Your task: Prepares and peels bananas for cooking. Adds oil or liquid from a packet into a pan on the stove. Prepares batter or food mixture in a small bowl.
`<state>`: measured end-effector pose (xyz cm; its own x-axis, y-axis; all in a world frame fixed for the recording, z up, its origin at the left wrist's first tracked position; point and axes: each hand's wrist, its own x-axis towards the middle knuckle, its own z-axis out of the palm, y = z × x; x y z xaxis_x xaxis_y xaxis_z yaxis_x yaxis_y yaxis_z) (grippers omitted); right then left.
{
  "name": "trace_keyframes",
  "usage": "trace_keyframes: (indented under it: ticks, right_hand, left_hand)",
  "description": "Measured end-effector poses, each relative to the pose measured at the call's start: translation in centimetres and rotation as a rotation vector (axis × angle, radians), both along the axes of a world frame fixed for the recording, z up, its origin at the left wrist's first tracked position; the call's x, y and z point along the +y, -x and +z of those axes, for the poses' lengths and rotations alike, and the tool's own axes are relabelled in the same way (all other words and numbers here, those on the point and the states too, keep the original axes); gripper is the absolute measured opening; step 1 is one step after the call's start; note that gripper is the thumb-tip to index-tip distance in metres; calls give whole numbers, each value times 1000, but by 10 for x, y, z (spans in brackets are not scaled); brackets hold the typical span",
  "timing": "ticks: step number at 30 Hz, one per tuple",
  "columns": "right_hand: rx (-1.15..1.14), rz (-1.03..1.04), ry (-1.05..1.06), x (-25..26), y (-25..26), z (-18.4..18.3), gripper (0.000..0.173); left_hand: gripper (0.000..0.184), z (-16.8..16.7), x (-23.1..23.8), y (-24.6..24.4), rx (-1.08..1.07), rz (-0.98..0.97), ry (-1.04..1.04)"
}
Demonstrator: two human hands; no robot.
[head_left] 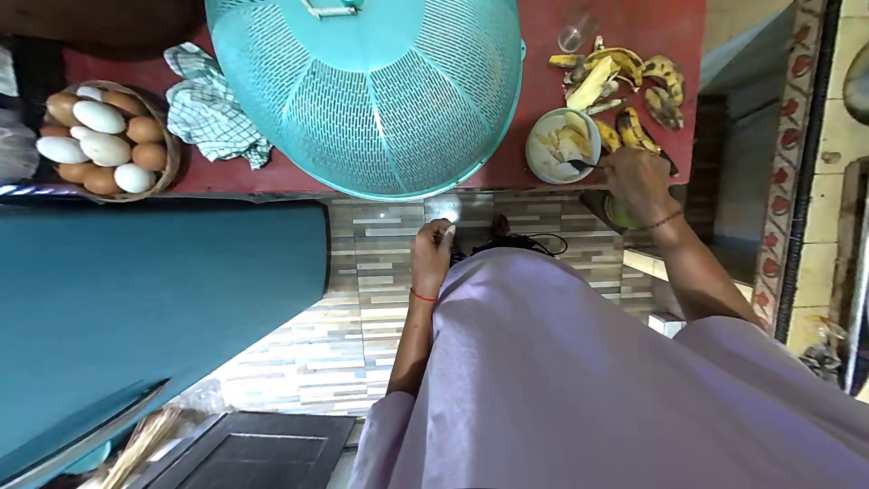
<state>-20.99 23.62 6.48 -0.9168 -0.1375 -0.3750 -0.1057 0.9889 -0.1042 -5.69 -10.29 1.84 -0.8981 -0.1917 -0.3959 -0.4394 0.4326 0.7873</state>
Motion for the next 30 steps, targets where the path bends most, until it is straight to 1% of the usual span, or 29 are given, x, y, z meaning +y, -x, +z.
trace_keyframes:
  ticks: [3,7,12,14,18,23,26,30]
  right_hand:
    - [50,20,15,-1,3,-6,26]
    - [-10,-11,46,-13,12,-12,28]
    - [-18,-30,48,-19,10,-18,29]
    - [-32,-73,27,-20,4,-14,28]
    - [19,-84,-49,-28,-15,-2,27]
    - [66,-79,-25,-32,-35,-12,23]
    - [2,-140,-58,-44,-25,-9,26]
    - [17,-143,-60,-52,-15,-17,25]
  left_hand:
    - [18,0,1,0,-8,5,-1]
    - [18,3,0,0,-22,-1,8]
    - [18,3,-1,-1,-33,11,16]
    - [17,3,-2,-1,-31,16,12]
    - [18,0,-3,-2,-22,20,12]
    - [18,1,-4,-1,-18,9,8]
    - [20,1,-5,1,-31,2,-3]
    - [20,-1,-5,0,-31,-14,4]
